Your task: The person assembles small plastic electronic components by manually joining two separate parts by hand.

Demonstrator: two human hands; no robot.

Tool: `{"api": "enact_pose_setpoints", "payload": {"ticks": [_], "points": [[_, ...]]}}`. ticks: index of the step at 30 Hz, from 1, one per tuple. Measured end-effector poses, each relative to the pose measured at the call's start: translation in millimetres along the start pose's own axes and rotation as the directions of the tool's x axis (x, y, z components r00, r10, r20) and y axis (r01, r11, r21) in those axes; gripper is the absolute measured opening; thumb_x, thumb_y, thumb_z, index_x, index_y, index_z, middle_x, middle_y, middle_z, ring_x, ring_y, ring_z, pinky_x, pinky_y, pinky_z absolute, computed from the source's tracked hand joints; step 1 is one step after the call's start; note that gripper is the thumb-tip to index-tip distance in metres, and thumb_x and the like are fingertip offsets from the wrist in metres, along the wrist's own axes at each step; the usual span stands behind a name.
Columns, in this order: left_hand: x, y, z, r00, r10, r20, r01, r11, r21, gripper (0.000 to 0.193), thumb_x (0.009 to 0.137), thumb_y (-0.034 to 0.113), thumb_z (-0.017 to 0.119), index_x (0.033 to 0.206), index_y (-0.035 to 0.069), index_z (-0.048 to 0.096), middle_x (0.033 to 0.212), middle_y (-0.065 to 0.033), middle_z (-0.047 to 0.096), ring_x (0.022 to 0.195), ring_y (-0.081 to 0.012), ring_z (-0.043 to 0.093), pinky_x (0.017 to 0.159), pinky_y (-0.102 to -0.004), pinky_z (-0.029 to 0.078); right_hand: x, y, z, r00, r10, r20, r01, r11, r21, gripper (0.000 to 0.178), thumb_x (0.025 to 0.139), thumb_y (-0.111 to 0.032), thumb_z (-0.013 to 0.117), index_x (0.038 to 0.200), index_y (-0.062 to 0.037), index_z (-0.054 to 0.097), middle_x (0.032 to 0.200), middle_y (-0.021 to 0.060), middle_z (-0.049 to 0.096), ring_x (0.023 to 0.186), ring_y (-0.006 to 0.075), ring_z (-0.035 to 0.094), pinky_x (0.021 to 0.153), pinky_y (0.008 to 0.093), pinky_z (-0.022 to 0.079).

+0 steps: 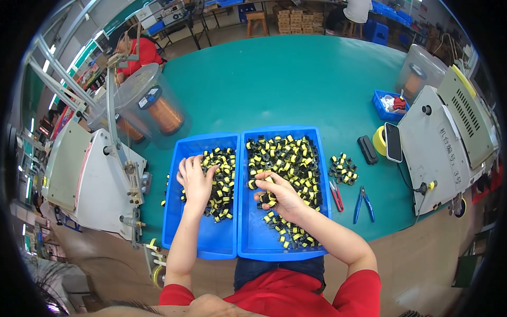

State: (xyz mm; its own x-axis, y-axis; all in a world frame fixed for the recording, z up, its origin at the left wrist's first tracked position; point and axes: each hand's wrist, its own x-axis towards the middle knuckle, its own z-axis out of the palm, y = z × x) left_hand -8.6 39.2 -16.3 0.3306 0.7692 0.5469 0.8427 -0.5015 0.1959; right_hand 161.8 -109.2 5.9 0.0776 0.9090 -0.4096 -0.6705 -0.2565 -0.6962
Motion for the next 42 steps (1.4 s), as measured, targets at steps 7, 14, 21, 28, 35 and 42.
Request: {"api": "enact_pose_setpoints", "payload": {"ticks": [7,14,21,28,35,42], "points": [[-10.0,39.8,-26.7,0.809,0.37,0.458,0.23,0.517,-0.824,0.04,0.072,0.012,0.072,0.11,0.008,0.059,0.082,0.001,0.058,0.074,-0.008,0.054,0.062,-0.0225,0.04,2.2,4.3,-5.9,1.0,-0.022,0.004,0.022,0.999,-0.024,0.017,0.084,-0.02,0.062,0.093,-0.0141,0.049,0.083,-0.0012,0.053,0.072,0.0087,0.055,0.05,0.0232,0.035],[-19.9,50.5,-22.0,0.843,0.401,0.36,0.125,0.504,-0.855,0.027,0.077,0.008,0.068,0.103,0.005,0.06,0.083,-0.0045,0.054,0.073,-0.0129,0.055,0.066,-0.025,0.046,1.7,2.3,-2.1,0.997,-0.062,-0.056,0.061,0.998,-0.014,0.027,0.089,-0.031,0.043,0.106,-0.0103,0.044,0.091,0.0065,0.056,0.071,0.0152,0.057,0.046,0.0251,0.036],[-24.9,48.6,-17.4,0.696,0.382,0.608,0.676,-0.065,-0.734,0.032,0.083,0.0,0.059,0.114,-0.001,0.051,0.109,-0.0082,0.052,0.096,-0.0174,0.055,0.083,-0.0275,0.046,7.9,2.5,-14.0,0.996,0.011,-0.09,-0.008,0.999,0.033,0.032,0.09,-0.038,0.035,0.105,-0.0112,0.043,0.095,0.0074,0.058,0.067,0.0169,0.056,0.042,0.0222,0.033],[-18.9,43.9,-19.8,0.596,0.494,0.633,0.802,-0.399,-0.443,0.033,0.087,0.009,0.056,0.118,-0.001,0.048,0.107,-0.0108,0.056,0.099,-0.0198,0.055,0.088,-0.0311,0.043,-2.1,-2.8,1.1,0.999,-0.05,0.007,0.049,0.998,0.024,0.027,0.095,-0.035,0.04,0.116,-0.0179,0.042,0.07,0.0,0.04,0.064,0.0151,0.05,0.041,0.0204,0.028],[-20.8,35.7,-10.6,0.578,0.433,0.691,0.815,-0.348,-0.463,0.025,0.086,0.011,0.059,0.108,0.001,0.052,0.099,-0.0076,0.056,0.089,-0.0144,0.055,0.077,-0.0263,0.044,-3.3,-3.5,1.5,0.986,-0.041,0.163,0.035,0.999,0.041,0.03,0.095,-0.037,0.038,0.118,-0.017,0.042,0.071,0.0011,0.039,0.066,0.016,0.05,0.041,0.0207,0.03],[-25.1,48.1,-19.5,0.626,0.358,0.693,0.769,-0.136,-0.624,0.031,0.082,0.011,0.065,0.108,0.002,0.051,0.096,-0.0057,0.056,0.082,-0.0091,0.051,0.069,-0.0233,0.04,0.3,5.8,-1.3,0.968,-0.086,0.237,0.122,0.982,-0.143,0.029,0.095,-0.033,0.04,0.118,-0.0153,0.044,0.072,0.0028,0.044,0.069,0.0165,0.054,0.043,0.0224,0.035]]}}
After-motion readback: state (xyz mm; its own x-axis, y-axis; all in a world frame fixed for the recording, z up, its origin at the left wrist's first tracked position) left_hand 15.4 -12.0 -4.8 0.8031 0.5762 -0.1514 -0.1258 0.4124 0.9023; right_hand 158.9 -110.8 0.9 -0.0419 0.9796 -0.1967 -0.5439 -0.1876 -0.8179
